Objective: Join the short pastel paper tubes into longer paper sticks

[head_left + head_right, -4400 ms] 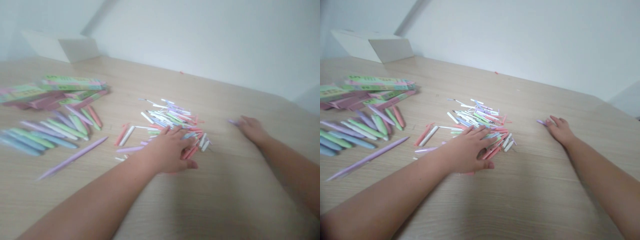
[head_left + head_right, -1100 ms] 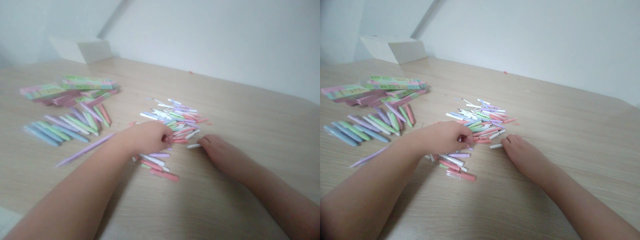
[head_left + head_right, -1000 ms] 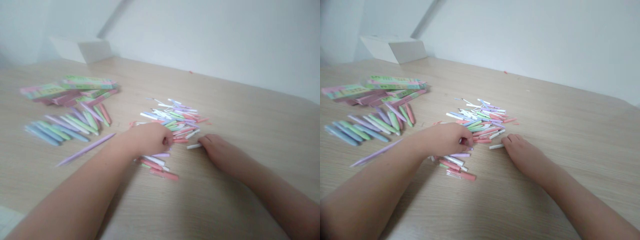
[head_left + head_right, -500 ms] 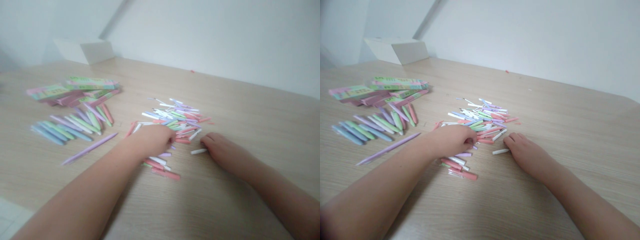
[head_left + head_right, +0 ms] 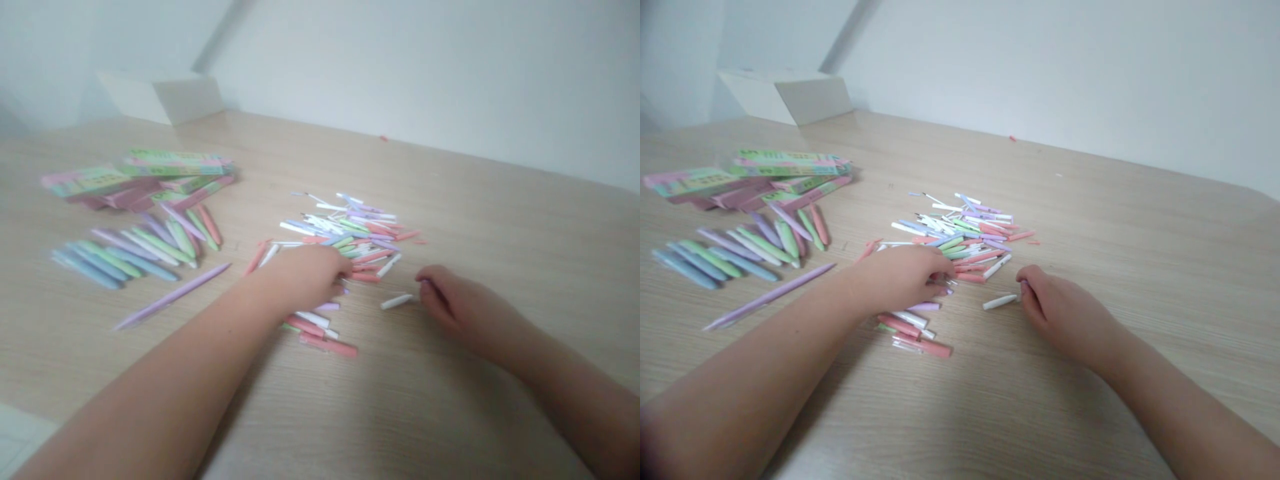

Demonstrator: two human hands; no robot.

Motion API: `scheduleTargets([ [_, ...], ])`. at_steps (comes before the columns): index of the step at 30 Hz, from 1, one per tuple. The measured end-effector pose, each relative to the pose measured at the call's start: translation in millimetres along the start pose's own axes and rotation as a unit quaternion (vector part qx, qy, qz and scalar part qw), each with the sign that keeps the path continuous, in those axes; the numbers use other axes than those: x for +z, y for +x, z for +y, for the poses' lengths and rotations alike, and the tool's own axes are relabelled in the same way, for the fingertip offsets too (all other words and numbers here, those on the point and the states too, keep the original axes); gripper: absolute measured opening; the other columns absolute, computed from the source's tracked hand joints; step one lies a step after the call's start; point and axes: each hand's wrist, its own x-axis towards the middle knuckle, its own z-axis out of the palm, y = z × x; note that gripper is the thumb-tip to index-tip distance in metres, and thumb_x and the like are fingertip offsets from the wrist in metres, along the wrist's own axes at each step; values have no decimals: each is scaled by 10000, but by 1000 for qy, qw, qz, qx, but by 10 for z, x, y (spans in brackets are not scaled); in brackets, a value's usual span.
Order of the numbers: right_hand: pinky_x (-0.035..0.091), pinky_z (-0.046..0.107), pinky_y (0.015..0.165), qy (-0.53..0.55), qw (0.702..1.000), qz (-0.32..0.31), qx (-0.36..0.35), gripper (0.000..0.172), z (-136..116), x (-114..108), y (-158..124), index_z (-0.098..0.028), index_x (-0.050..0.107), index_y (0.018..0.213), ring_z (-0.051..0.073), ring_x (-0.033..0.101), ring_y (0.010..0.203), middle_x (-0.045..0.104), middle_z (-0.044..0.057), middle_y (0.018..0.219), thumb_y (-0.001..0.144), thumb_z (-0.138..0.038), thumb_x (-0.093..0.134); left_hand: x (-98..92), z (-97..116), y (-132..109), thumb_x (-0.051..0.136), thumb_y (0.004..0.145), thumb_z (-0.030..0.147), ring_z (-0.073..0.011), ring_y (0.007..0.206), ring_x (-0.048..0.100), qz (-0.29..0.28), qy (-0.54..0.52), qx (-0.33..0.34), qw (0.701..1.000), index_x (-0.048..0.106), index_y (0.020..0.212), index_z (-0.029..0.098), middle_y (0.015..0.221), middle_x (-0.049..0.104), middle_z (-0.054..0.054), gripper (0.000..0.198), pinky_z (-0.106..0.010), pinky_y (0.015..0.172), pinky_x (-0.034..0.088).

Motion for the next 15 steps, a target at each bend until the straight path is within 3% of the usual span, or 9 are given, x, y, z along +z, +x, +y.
scheduleTargets([
  [3,395,289,582,10,1000,-6,-27,155,-3,43,-66,-221,540,964,180,623,636,664,27,755,1006,-255,395,-12,-6,-4,579,859,371,-230,900,673,-7,0,3,1000,739,1071,324,1059,748,-20,270,-315,697,434],
  [6,376,294,587,-20,994,-1,-103,135,-36,73,-106,-217,560,896,181,596,644,647,34,751,954,-202,438,-21,9,-5,566,865,341,-222,896,677,-11,-4,10,1000,749,1000,301,1001,752,-26,231,-319,713,432],
  [9,371,310,606,-45,983,-56,-166,126,-123,69,-116,-214,556,836,184,573,671,647,37,779,933,-182,482,-22,25,-1,565,872,347,-226,899,677,-8,-6,12,1000,744,960,285,972,749,-32,209,-330,734,438],
  [12,386,324,628,-36,975,-104,-194,122,-198,76,-104,-212,563,829,184,570,687,662,43,828,934,-181,508,-14,39,5,554,894,366,-229,911,673,-9,-8,12,1000,742,945,269,954,741,-44,217,-335,761,452],
  [15,400,326,638,-17,975,-104,-196,111,-201,115,-90,-213,577,848,184,577,701,668,44,858,939,-188,520,10,61,10,528,925,370,-229,933,664,-3,-8,14,1000,739,951,259,975,724,-53,240,-339,786,468],
])
